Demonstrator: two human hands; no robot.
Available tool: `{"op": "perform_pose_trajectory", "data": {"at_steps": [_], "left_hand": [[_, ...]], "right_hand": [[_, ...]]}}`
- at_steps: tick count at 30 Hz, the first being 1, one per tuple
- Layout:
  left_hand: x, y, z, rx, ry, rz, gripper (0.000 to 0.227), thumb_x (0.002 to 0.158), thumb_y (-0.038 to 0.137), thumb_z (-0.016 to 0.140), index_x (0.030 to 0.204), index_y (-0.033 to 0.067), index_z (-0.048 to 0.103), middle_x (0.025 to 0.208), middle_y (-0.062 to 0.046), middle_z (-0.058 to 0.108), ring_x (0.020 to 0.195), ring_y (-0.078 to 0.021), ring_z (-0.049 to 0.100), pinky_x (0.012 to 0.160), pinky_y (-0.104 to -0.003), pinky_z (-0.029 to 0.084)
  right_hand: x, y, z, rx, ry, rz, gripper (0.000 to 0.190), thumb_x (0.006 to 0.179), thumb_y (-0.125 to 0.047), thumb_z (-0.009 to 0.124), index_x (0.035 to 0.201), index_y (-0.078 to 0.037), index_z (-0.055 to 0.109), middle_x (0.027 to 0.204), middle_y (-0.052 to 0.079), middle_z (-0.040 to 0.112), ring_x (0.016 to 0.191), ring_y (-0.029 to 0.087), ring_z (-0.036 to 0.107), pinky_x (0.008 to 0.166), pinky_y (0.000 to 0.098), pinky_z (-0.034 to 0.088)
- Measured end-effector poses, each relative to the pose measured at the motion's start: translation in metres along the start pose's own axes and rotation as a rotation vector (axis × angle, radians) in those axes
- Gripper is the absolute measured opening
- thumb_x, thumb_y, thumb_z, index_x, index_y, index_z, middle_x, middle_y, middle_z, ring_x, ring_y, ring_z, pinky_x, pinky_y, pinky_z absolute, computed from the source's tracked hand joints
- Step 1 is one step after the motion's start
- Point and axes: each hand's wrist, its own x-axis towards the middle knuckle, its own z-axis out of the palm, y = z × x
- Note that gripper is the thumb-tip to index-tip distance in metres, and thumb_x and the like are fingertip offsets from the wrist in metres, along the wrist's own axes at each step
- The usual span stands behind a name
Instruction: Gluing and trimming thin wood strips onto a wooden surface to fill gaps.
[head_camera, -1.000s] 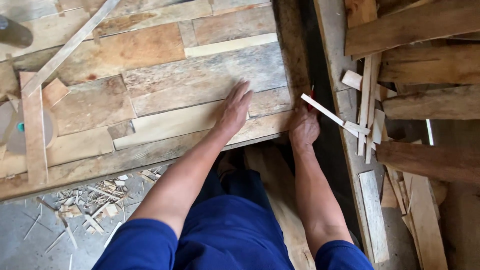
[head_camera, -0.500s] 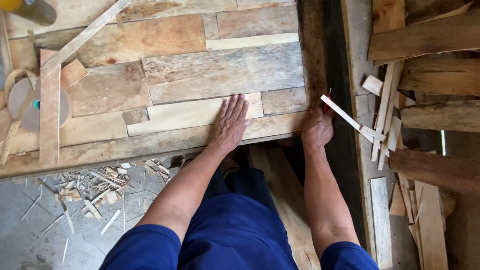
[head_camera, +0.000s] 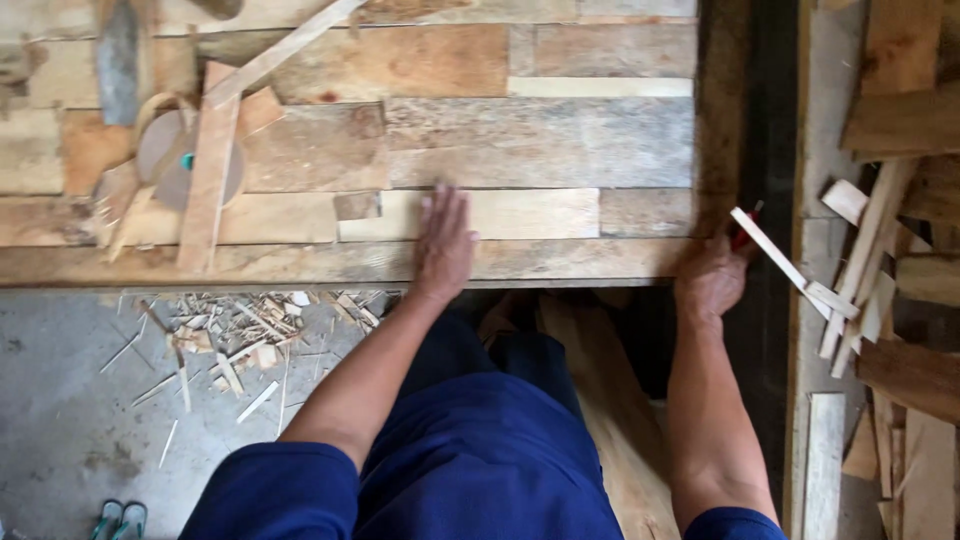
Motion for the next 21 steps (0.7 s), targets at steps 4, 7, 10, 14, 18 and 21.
{"op": "perform_pose_trajectory", "data": {"at_steps": [4, 7, 10, 14, 18, 21], "left_hand": [[-0.015, -0.064, -0.023, -0.02, 0.073, -0.133, 0.068, 0.105, 0.027, 0.052, 0.161, -0.0006, 0.025, 0.172, -0.02, 0.014, 0.16, -0.0334, 0.011, 0.13, -0.047, 0.005], [-0.02, -0.105, -0.026, -0.088, 0.193, -0.158, 0.065, 0.106, 0.023, 0.055, 0.16, -0.001, 0.03, 0.17, -0.02, 0.015, 0.158, -0.0337, 0.013, 0.129, -0.045, 0.006], [-0.029, -0.133, -0.02, -0.033, 0.284, -0.181, 0.059, 0.106, 0.016, 0.058, 0.157, -0.0023, 0.036, 0.169, -0.022, 0.024, 0.157, -0.0346, 0.02, 0.129, -0.043, 0.012], [-0.036, -0.152, -0.024, -0.073, 0.279, -0.083, 0.049, 0.1, 0.007, 0.06, 0.149, 0.0036, 0.054, 0.156, -0.015, 0.049, 0.151, -0.0298, 0.04, 0.126, -0.039, 0.03], [-0.036, -0.152, -0.04, -0.072, 0.361, -0.009, 0.035, 0.098, 0.005, 0.061, 0.133, 0.0064, 0.067, 0.136, -0.01, 0.068, 0.134, -0.0265, 0.06, 0.113, -0.04, 0.045], [-0.032, -0.149, -0.062, -0.09, 0.376, -0.022, 0.032, 0.094, 0.006, 0.064, 0.125, 0.0059, 0.069, 0.12, -0.01, 0.073, 0.116, -0.0273, 0.064, 0.104, -0.041, 0.047]], "right_hand": [[-0.001, 0.005, 0.011, -0.029, -0.204, 0.272, 0.035, 0.109, -0.024, 0.061, 0.141, -0.009, 0.066, 0.157, 0.039, 0.04, 0.125, 0.051, 0.058, 0.101, 0.0548, 0.053], [0.0, -0.025, -0.012, -0.053, -0.147, 0.283, 0.042, 0.109, -0.02, 0.061, 0.15, -0.007, 0.062, 0.15, 0.043, 0.041, 0.115, 0.055, 0.06, 0.089, 0.0582, 0.054], [-0.005, -0.065, -0.03, -0.074, -0.153, 0.302, 0.045, 0.108, -0.019, 0.062, 0.151, -0.009, 0.062, 0.141, 0.038, 0.047, 0.105, 0.051, 0.064, 0.081, 0.0554, 0.056], [-0.017, -0.116, -0.02, -0.01, -0.124, 0.207, 0.05, 0.107, -0.025, 0.066, 0.155, -0.017, 0.058, 0.143, 0.037, 0.043, 0.1, 0.04, 0.068, 0.067, 0.0414, 0.061], [-0.034, -0.181, -0.011, 0.497, -0.109, 0.015, 0.058, 0.105, -0.022, 0.07, 0.158, -0.01, 0.051, 0.16, 0.035, 0.035, 0.132, 0.042, 0.057, 0.086, 0.0406, 0.059], [-0.029, -0.252, -0.038, 0.545, -0.245, 0.017, 0.061, 0.099, -0.021, 0.07, 0.155, -0.011, 0.051, 0.148, 0.031, 0.04, 0.129, 0.04, 0.054, 0.097, 0.0431, 0.058]]}}
